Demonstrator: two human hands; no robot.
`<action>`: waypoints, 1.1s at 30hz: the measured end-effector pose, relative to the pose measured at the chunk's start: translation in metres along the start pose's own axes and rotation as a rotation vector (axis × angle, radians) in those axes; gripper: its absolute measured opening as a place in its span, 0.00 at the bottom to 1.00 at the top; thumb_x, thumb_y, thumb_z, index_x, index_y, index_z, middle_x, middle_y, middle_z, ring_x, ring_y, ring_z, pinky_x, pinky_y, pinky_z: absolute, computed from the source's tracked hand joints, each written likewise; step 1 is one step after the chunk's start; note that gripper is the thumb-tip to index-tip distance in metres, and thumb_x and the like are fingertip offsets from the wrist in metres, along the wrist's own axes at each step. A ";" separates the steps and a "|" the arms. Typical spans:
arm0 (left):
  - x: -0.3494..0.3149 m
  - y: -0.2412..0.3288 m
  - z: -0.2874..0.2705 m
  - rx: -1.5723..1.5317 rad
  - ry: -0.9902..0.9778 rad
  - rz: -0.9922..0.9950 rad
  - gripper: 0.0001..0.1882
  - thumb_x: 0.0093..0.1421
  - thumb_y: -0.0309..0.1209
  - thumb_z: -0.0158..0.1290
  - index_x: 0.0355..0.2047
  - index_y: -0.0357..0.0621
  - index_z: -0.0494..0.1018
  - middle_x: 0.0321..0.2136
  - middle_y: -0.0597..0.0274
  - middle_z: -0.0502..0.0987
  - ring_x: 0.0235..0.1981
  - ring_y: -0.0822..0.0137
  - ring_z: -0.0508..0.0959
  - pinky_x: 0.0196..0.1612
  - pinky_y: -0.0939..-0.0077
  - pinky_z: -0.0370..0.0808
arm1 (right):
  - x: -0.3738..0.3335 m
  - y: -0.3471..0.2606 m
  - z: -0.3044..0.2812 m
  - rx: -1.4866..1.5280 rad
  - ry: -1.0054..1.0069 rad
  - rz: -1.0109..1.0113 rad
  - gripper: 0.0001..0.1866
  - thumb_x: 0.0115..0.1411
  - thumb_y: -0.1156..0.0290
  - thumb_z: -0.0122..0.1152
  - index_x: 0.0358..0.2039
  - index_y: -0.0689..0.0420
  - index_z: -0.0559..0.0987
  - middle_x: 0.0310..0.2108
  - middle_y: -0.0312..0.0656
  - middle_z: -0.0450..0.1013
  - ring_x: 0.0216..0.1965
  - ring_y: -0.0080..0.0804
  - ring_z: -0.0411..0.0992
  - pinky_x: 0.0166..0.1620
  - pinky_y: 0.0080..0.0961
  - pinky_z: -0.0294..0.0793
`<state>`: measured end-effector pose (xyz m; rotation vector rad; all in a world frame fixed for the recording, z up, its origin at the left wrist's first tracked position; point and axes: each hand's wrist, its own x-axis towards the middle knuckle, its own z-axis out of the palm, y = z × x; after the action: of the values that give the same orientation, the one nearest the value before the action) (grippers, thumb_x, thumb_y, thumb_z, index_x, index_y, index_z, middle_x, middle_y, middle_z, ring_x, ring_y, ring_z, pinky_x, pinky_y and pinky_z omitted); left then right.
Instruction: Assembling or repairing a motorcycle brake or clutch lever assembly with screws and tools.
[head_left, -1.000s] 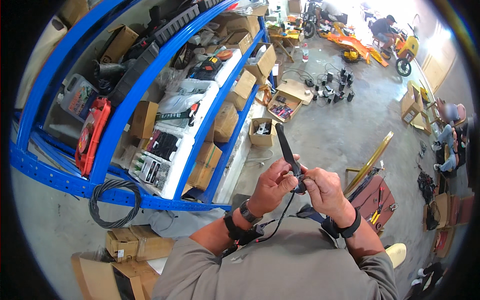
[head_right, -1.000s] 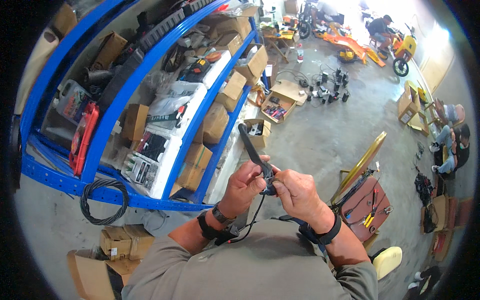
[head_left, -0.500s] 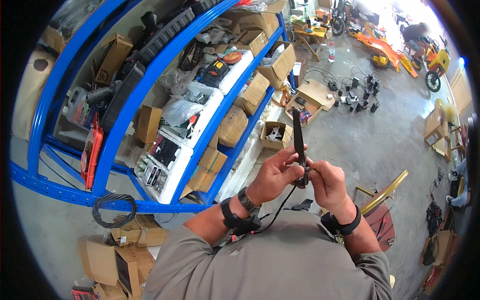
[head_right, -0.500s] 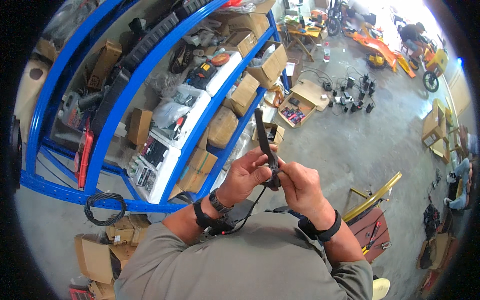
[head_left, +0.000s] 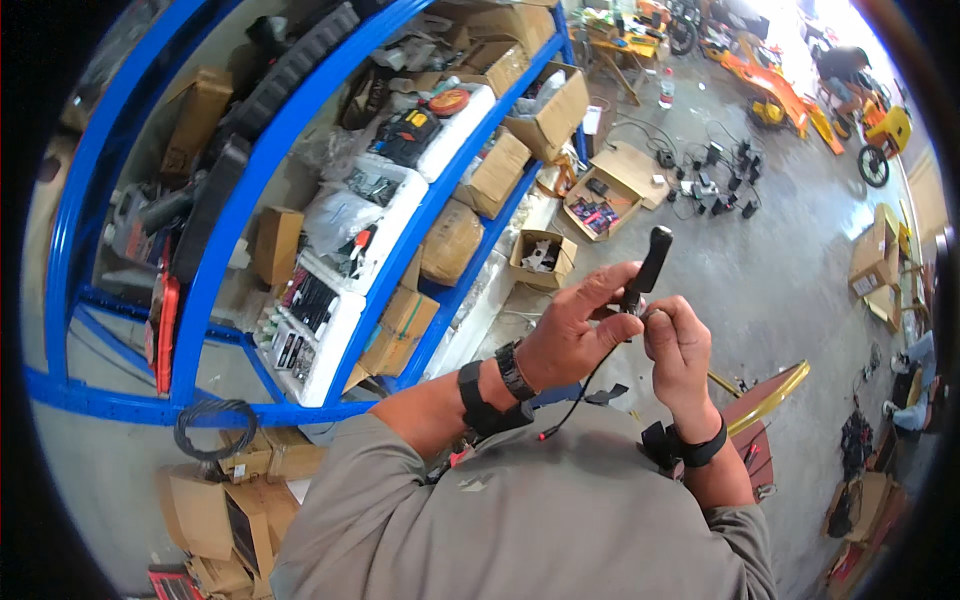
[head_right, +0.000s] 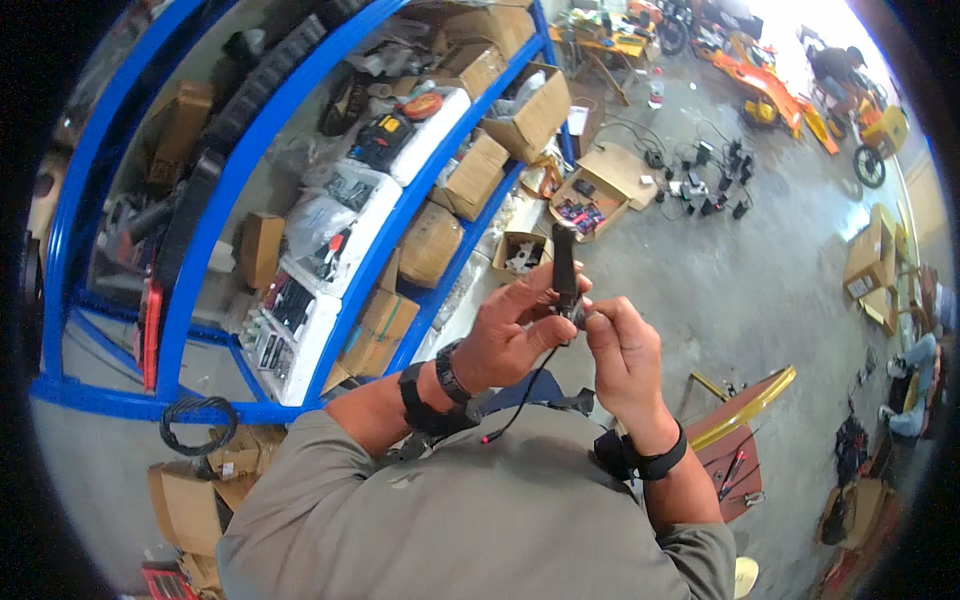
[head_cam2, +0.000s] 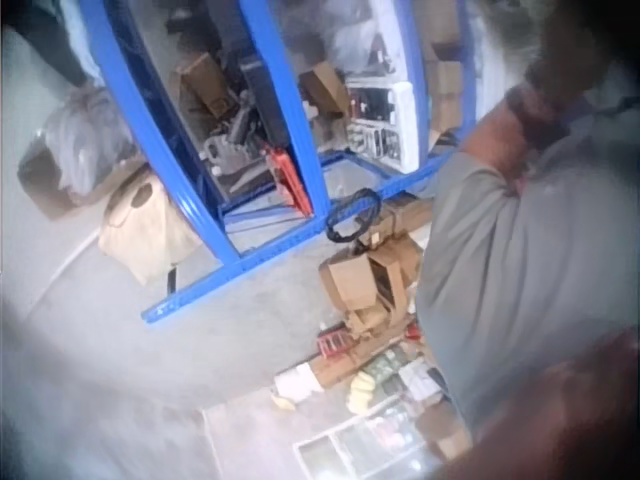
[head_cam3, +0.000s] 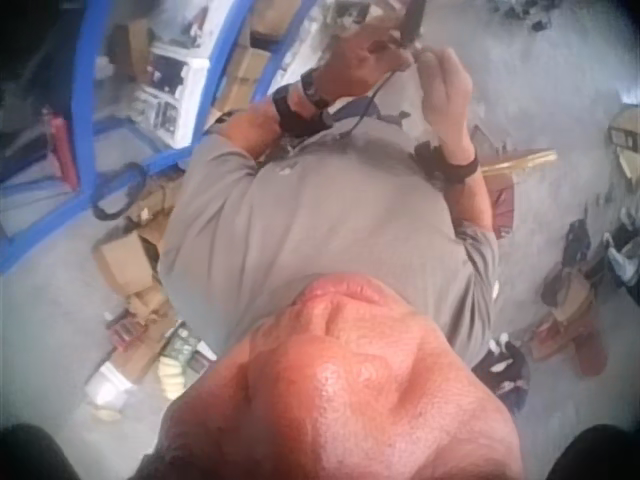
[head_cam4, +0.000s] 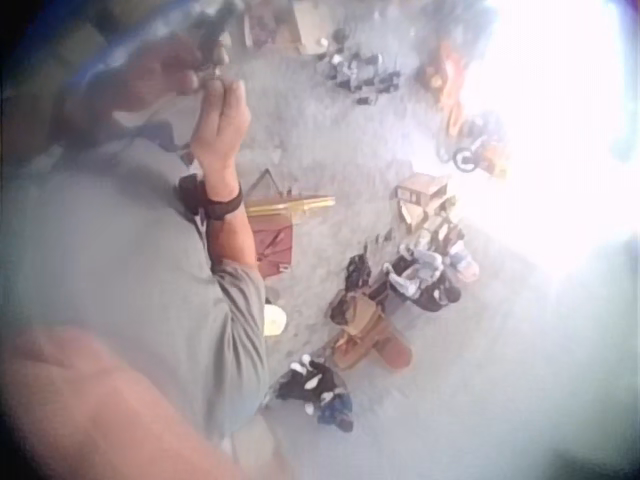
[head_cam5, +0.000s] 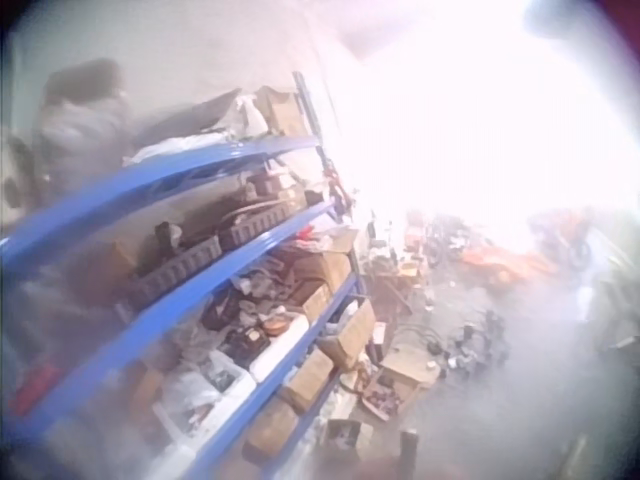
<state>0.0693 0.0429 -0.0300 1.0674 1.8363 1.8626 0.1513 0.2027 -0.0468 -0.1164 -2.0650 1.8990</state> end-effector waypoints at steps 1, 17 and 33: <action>0.003 -0.005 -0.003 0.028 0.007 0.048 0.29 0.62 0.27 0.56 0.62 0.41 0.60 0.51 0.60 0.72 0.47 0.71 0.75 0.45 0.77 0.75 | 0.003 -0.001 0.001 -0.011 0.018 0.014 0.05 0.64 0.73 0.53 0.34 0.61 0.74 0.19 0.40 0.66 0.21 0.23 0.64 0.27 0.23 0.65; 0.072 -0.019 -0.125 -0.539 0.181 -0.103 0.33 0.61 0.41 0.56 0.62 0.40 0.59 0.48 0.56 0.75 0.45 0.67 0.78 0.44 0.74 0.80 | 0.167 0.000 0.080 -0.137 -0.207 -0.511 0.03 0.55 0.81 0.58 0.30 0.62 0.73 0.20 0.47 0.68 0.21 0.46 0.72 0.24 0.33 0.70; 0.063 -0.052 -0.260 -0.373 0.480 -0.151 0.28 0.65 0.33 0.53 0.62 0.40 0.58 0.48 0.54 0.74 0.45 0.60 0.79 0.37 0.70 0.80 | 0.355 0.002 0.178 -0.113 -0.900 -0.807 0.05 0.54 0.77 0.62 0.31 0.60 0.76 0.22 0.45 0.71 0.23 0.46 0.73 0.27 0.36 0.71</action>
<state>-0.1664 -0.0941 -0.0350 0.3651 1.6296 2.3838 -0.2355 0.1331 0.0078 1.5388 -2.1435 1.3860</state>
